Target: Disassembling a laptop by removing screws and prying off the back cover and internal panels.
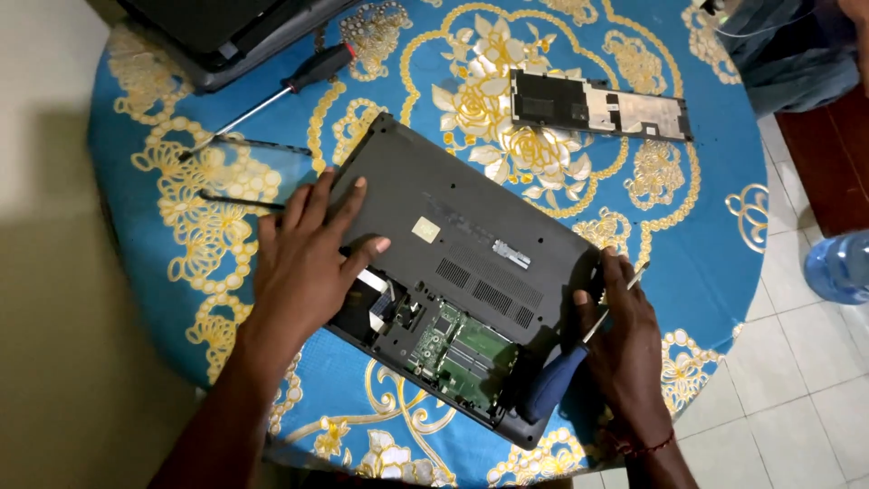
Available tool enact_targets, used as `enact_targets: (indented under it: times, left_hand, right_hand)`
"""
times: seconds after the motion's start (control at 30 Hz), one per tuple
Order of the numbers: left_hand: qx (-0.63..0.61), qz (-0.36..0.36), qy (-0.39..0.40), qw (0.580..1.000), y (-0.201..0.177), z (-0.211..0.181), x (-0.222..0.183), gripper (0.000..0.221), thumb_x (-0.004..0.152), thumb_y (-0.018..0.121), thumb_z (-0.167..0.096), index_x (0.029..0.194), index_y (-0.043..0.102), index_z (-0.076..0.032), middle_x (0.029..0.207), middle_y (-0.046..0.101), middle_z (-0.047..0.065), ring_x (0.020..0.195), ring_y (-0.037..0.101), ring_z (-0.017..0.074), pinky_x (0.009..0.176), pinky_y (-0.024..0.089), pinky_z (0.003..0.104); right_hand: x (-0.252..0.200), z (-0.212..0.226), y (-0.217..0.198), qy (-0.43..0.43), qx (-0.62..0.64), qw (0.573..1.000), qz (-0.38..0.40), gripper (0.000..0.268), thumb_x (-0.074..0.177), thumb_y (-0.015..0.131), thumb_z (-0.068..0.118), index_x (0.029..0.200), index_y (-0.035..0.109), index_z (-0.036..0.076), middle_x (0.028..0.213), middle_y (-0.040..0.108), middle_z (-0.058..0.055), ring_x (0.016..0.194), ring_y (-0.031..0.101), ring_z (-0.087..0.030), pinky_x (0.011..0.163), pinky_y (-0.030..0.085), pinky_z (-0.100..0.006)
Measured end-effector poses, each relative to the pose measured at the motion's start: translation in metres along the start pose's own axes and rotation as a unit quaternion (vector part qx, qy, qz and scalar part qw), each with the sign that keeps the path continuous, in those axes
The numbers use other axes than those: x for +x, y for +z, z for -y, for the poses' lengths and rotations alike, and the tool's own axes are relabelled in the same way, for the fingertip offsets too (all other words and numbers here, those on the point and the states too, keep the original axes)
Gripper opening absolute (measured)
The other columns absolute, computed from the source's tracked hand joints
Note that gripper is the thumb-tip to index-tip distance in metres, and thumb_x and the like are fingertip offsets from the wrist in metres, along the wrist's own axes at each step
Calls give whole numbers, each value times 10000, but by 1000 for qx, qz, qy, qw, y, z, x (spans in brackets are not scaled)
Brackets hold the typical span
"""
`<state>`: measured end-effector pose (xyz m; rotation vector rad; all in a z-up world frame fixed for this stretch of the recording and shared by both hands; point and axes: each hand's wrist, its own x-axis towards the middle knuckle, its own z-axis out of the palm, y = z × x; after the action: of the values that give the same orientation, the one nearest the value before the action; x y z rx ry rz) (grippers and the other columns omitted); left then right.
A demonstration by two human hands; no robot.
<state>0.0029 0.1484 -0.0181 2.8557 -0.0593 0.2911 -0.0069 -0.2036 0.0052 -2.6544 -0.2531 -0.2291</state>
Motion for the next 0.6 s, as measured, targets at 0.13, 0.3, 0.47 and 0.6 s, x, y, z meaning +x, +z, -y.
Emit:
enact_targets:
  times: [0.13, 0.3, 0.47, 0.6]
  left_hand:
    - [7, 10, -8, 1000, 0, -3, 0, 736, 1014, 470, -572, 1596, 400, -128, 1646, 348, 227, 1428, 381, 376, 911, 322, 502]
    - [-24, 0, -8, 1000, -6, -5, -1, 718, 1012, 503, -547, 1568, 437, -97, 1629, 361, 235, 1390, 397, 372, 890, 321, 492]
    - [-30, 10, -14, 999, -5, -5, -2, 718, 1019, 471, -565, 1589, 410, -132, 1626, 367, 238, 1402, 408, 380, 931, 318, 495]
    - [-15, 16, -15, 1000, -2, -4, -2, 725, 1026, 436, -579, 1604, 382, -144, 1624, 366, 230, 1374, 423, 353, 909, 330, 482]
  right_hand:
    - [-2, 8, -4, 55, 83, 995, -1, 625, 996, 539, 309, 1507, 458, -40, 1542, 468, -307, 1401, 467, -452, 1042, 433, -512]
    - [-23, 19, -7, 70, 128, 989, -4, 653, 964, 565, 248, 1568, 396, 64, 1608, 425, -234, 1405, 472, -431, 1053, 424, -516]
    - [-73, 47, -7, -5, 302, 952, 57, 890, 712, 791, 252, 1524, 431, 192, 1628, 365, -281, 1494, 386, -491, 1140, 352, -667]
    - [-101, -8, 50, -191, 105, 976, 0, 980, 660, 759, 690, 1383, 562, 58, 1541, 511, -232, 1519, 372, -489, 1209, 312, -667]
